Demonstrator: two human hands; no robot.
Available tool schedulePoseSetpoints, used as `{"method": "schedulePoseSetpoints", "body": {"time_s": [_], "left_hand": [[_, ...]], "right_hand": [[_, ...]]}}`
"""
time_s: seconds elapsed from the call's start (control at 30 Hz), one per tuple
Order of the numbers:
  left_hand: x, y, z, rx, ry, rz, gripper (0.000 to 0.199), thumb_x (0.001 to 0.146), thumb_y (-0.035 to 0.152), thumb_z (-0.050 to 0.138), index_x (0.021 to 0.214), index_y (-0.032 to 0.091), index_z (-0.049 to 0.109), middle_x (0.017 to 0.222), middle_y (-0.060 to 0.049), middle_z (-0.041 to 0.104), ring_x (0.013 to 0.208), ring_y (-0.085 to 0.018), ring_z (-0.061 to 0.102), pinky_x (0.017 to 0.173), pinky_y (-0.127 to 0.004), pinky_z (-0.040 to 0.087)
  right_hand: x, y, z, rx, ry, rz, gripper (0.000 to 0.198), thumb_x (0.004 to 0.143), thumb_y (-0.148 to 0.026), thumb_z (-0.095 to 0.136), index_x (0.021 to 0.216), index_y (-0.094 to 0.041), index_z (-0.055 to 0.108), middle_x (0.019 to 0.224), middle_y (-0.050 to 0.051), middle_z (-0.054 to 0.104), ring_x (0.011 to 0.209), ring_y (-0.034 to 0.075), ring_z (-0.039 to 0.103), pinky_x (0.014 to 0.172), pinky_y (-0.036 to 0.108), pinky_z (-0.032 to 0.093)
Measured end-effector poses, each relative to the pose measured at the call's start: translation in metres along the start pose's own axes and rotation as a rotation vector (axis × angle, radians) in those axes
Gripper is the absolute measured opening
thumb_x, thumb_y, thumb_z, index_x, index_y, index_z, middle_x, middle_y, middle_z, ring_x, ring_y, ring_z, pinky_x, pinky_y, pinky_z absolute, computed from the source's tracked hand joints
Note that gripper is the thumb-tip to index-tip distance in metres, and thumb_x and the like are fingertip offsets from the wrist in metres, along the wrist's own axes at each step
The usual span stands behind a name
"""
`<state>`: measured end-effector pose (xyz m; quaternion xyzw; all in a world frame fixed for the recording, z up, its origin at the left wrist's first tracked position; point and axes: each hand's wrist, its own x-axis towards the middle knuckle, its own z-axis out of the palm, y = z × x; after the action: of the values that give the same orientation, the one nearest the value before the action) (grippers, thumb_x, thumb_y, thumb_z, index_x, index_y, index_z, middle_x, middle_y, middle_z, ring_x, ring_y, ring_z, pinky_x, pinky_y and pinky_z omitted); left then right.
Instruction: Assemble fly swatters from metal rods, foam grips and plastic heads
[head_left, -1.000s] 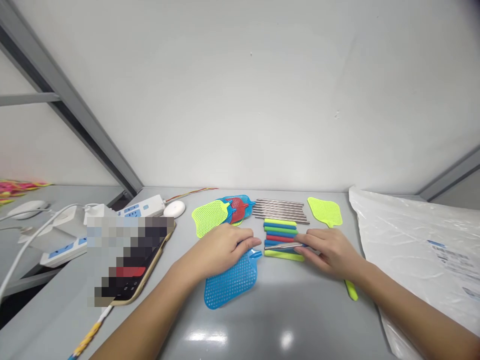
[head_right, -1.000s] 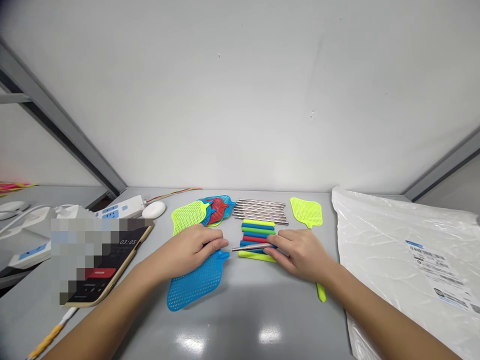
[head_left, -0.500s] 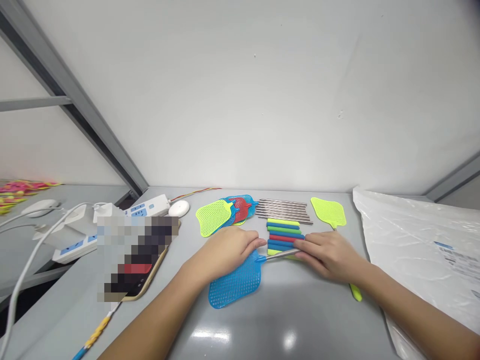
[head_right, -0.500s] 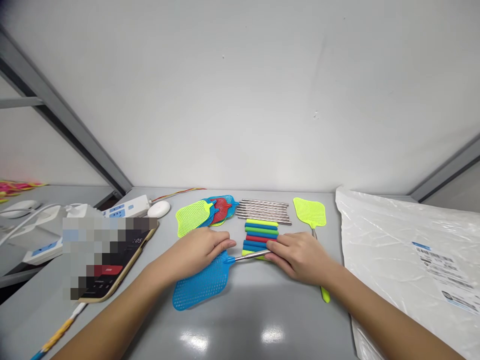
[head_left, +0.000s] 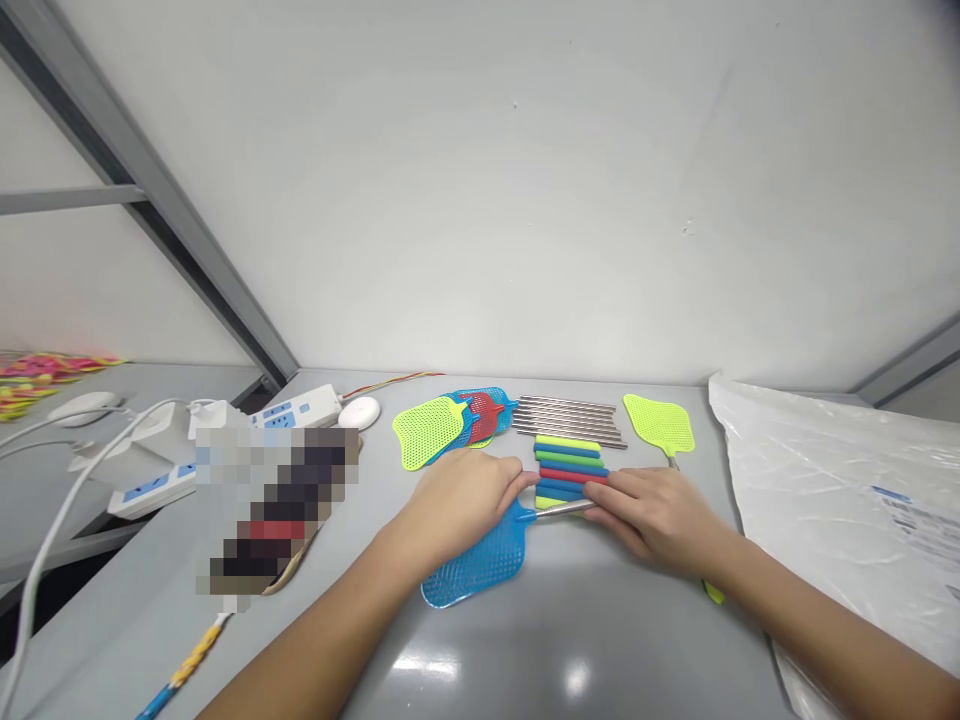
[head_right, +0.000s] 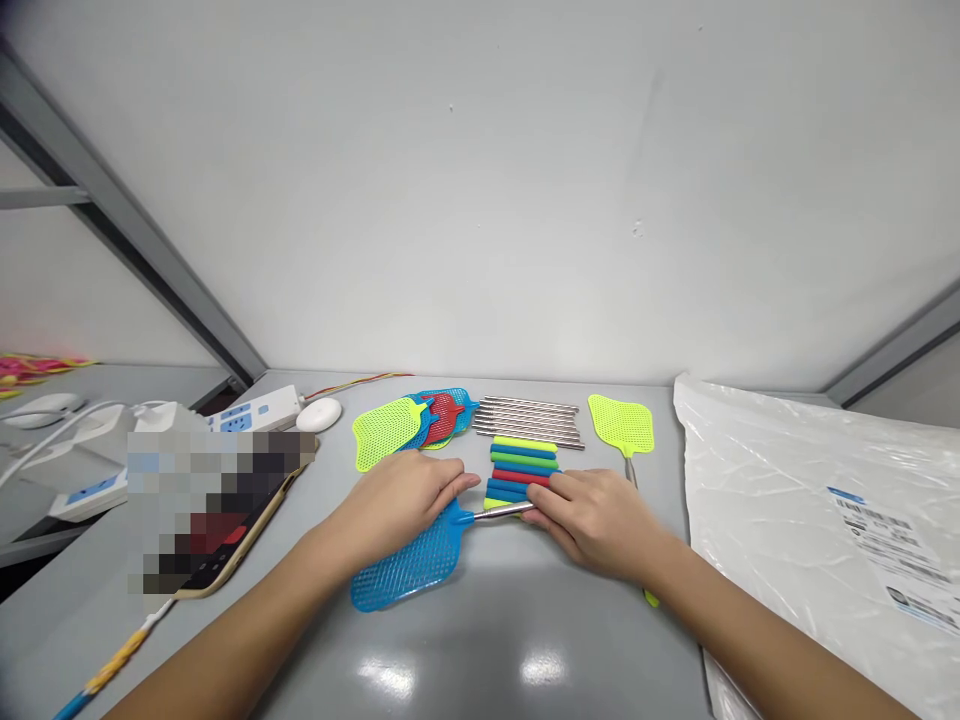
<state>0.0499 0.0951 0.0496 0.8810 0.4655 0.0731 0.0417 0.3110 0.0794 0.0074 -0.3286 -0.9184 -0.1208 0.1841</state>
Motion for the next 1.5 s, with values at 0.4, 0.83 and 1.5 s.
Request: {"method": "schedulePoseSetpoints", "body": {"time_s": [0.4, 0.83, 1.5], "left_hand": [[0.002, -0.001, -0.002, 0.086, 0.001, -0.021, 0.058, 0.098, 0.051, 0.021, 0.075, 0.021, 0.065, 0.065, -0.006, 0.065, 0.063, -0.023, 0.060, 0.062, -0.032, 0.036], [0.000, 0.007, -0.015, -0.045, 0.789, -0.080, 0.025, 0.091, 0.031, 0.047, 0.115, 0.027, 0.050, 0.119, -0.006, 0.057, 0.114, -0.028, 0.047, 0.108, -0.055, 0.017], [0.020, 0.018, 0.028, -1.372, 0.541, -0.227, 0.033, 0.094, 0.046, 0.044, 0.089, 0.018, 0.060, 0.090, -0.005, 0.066, 0.079, -0.016, 0.060, 0.083, -0.033, 0.048]], "right_hand": [[0.000, -0.007, -0.002, -0.161, 0.107, -0.048, 0.017, 0.095, -0.029, 0.052, 0.103, -0.018, 0.062, 0.070, 0.001, 0.061, 0.060, 0.012, 0.050, 0.055, 0.029, 0.028], [0.005, -0.002, 0.000, 0.001, 0.142, 0.214, 0.020, 0.095, -0.032, 0.049, 0.098, -0.021, 0.066, 0.066, 0.000, 0.059, 0.057, 0.010, 0.050, 0.053, 0.026, 0.028], [0.007, -0.014, 0.007, 0.353, 0.121, 0.383, 0.024, 0.097, -0.030, 0.044, 0.116, -0.023, 0.055, 0.100, 0.005, 0.070, 0.083, 0.018, 0.068, 0.069, 0.029, 0.052]]}}
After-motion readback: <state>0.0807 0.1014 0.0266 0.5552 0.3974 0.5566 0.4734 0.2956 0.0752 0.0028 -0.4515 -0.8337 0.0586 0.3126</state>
